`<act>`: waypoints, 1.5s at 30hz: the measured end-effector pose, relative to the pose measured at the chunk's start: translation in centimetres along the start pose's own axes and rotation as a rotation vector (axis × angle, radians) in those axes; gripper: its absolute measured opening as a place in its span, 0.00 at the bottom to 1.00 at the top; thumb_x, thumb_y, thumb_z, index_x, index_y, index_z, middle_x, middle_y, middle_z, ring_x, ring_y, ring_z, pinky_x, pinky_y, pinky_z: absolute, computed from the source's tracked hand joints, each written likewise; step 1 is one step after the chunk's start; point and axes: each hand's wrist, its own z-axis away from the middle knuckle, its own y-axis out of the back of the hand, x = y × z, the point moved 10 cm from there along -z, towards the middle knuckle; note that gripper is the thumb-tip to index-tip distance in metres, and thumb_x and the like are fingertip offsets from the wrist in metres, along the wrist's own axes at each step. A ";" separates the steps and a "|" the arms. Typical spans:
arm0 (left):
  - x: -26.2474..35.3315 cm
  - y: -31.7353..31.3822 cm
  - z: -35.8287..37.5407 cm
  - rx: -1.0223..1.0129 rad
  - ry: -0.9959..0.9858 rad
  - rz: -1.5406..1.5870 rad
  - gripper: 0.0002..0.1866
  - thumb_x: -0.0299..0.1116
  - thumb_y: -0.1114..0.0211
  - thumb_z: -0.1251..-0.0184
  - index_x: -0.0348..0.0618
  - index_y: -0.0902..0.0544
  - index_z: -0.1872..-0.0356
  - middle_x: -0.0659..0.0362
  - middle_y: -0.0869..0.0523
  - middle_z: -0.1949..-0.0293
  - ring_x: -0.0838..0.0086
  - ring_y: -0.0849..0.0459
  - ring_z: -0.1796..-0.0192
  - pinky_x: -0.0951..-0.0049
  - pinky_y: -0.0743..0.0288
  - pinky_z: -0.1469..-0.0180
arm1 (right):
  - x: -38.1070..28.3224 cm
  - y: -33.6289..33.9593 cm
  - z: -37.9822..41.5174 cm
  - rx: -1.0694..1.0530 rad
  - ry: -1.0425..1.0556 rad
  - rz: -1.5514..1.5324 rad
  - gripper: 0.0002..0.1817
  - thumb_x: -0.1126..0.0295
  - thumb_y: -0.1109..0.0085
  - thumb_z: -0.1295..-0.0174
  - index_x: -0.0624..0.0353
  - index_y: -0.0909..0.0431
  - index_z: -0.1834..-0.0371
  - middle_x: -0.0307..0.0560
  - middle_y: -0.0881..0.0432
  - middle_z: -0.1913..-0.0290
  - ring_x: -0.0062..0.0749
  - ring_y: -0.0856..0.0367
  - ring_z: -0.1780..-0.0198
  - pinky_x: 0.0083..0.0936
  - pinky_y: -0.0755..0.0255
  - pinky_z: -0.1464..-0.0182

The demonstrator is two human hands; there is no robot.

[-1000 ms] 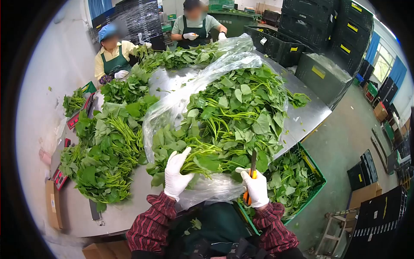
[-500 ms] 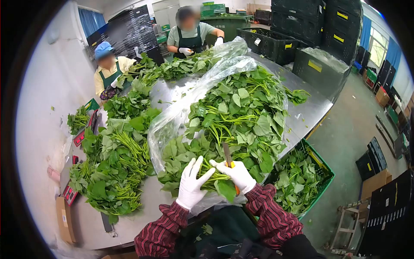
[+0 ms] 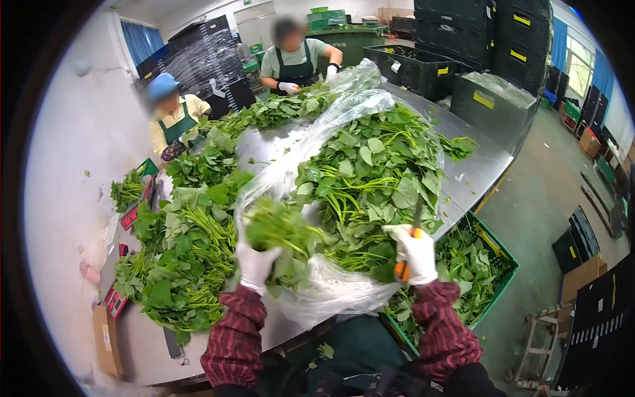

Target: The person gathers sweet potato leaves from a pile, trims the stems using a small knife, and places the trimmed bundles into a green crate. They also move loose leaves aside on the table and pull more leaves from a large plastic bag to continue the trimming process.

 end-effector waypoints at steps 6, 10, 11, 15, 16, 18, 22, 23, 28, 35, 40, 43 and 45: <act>5.9 4.8 -1.6 0.037 0.071 0.522 0.29 0.12 0.35 0.55 0.37 0.29 0.48 0.59 0.19 0.58 0.74 0.19 0.61 0.74 0.23 0.55 | -0.8 2.0 2.4 0.055 0.036 0.158 0.08 0.69 0.41 0.39 0.61 0.18 0.62 0.26 0.32 0.83 0.08 0.42 0.85 0.12 0.48 0.82; 3.6 -1.7 4.1 -0.238 0.521 0.781 0.32 0.16 0.37 0.51 0.37 0.33 0.40 0.57 0.19 0.53 0.68 0.18 0.56 0.69 0.23 0.49 | -5.3 -1.7 6.0 -0.038 0.389 0.491 0.09 0.70 0.39 0.40 0.61 0.17 0.59 0.33 0.21 0.73 0.12 0.31 0.77 0.12 0.40 0.78; 3.6 -3.8 5.9 -0.331 0.619 0.783 0.34 0.14 0.39 0.50 0.38 0.35 0.37 0.55 0.21 0.50 0.67 0.19 0.52 0.68 0.24 0.47 | -5.3 -2.7 6.8 -0.132 0.383 0.487 0.08 0.71 0.37 0.42 0.63 0.18 0.62 0.36 0.18 0.67 0.14 0.28 0.72 0.16 0.33 0.72; 2.4 -11.3 12.8 -0.600 0.743 0.779 0.40 0.16 0.34 0.51 0.40 0.41 0.34 0.57 0.25 0.45 0.70 0.25 0.44 0.70 0.30 0.41 | -5.5 -6.3 10.0 -0.284 0.586 0.827 0.08 0.70 0.34 0.46 0.59 0.25 0.72 0.44 0.24 0.76 0.27 0.28 0.76 0.23 0.32 0.71; 2.3 -12.3 14.2 -0.664 0.758 0.711 0.42 0.17 0.33 0.52 0.40 0.41 0.33 0.58 0.26 0.44 0.71 0.26 0.43 0.71 0.32 0.40 | -4.4 -6.5 10.0 -0.291 0.595 0.871 0.10 0.70 0.34 0.47 0.59 0.26 0.73 0.46 0.27 0.77 0.32 0.29 0.77 0.24 0.32 0.71; -0.1 -14.3 17.1 -0.776 0.773 0.719 0.42 0.19 0.31 0.52 0.40 0.41 0.33 0.60 0.28 0.42 0.74 0.30 0.40 0.74 0.35 0.38 | -1.6 -4.3 9.6 -0.202 0.475 0.823 0.11 0.68 0.33 0.47 0.60 0.27 0.74 0.48 0.28 0.77 0.33 0.34 0.77 0.25 0.33 0.71; 1.2 -17.1 21.3 -0.920 0.867 0.709 0.34 0.23 0.32 0.51 0.40 0.33 0.39 0.61 0.24 0.46 0.74 0.26 0.44 0.71 0.35 0.39 | 2.5 -1.7 10.6 -0.153 0.338 0.665 0.07 0.73 0.36 0.48 0.59 0.27 0.72 0.48 0.28 0.77 0.35 0.33 0.76 0.25 0.33 0.70; 0.1 -17.8 22.3 -0.875 0.880 0.704 0.33 0.22 0.32 0.50 0.40 0.33 0.40 0.61 0.24 0.47 0.74 0.26 0.44 0.72 0.35 0.40 | 2.0 -2.0 11.3 -0.163 0.440 0.753 0.07 0.73 0.36 0.49 0.59 0.27 0.72 0.49 0.28 0.77 0.37 0.32 0.76 0.26 0.33 0.70; -1.1 -20.5 24.6 -0.733 0.897 0.741 0.24 0.21 0.34 0.50 0.38 0.26 0.48 0.61 0.19 0.57 0.77 0.21 0.55 0.77 0.28 0.52 | 2.7 1.0 11.2 -0.244 0.366 0.805 0.08 0.74 0.37 0.51 0.60 0.27 0.71 0.49 0.27 0.77 0.33 0.30 0.75 0.25 0.33 0.69; -2.8 -22.5 24.0 -0.701 0.939 0.764 0.19 0.22 0.34 0.50 0.36 0.22 0.53 0.61 0.17 0.62 0.79 0.20 0.62 0.79 0.27 0.57 | -1.9 9.6 12.8 0.107 0.524 1.100 0.07 0.72 0.39 0.45 0.54 0.24 0.64 0.47 0.22 0.73 0.39 0.21 0.73 0.28 0.27 0.69; -1.7 -24.5 24.3 -0.783 0.903 0.780 0.20 0.20 0.35 0.50 0.35 0.22 0.52 0.61 0.17 0.59 0.78 0.20 0.60 0.78 0.26 0.55 | 3.2 8.8 14.2 -0.168 0.419 1.464 0.09 0.72 0.44 0.44 0.59 0.30 0.61 0.48 0.24 0.76 0.44 0.21 0.72 0.33 0.28 0.72; -0.9 -25.2 24.9 -0.841 0.892 0.724 0.22 0.18 0.34 0.51 0.34 0.22 0.51 0.60 0.16 0.57 0.78 0.19 0.59 0.78 0.26 0.53 | 4.1 9.3 13.9 -0.107 0.461 1.489 0.11 0.72 0.43 0.44 0.60 0.29 0.59 0.47 0.25 0.76 0.43 0.22 0.73 0.34 0.29 0.73; -0.6 -25.4 25.3 -0.853 0.928 0.714 0.21 0.18 0.33 0.52 0.34 0.22 0.51 0.60 0.16 0.58 0.78 0.20 0.60 0.77 0.26 0.54 | 4.2 9.6 13.4 -0.047 0.434 1.529 0.10 0.72 0.44 0.44 0.64 0.28 0.61 0.49 0.25 0.76 0.44 0.22 0.74 0.34 0.28 0.73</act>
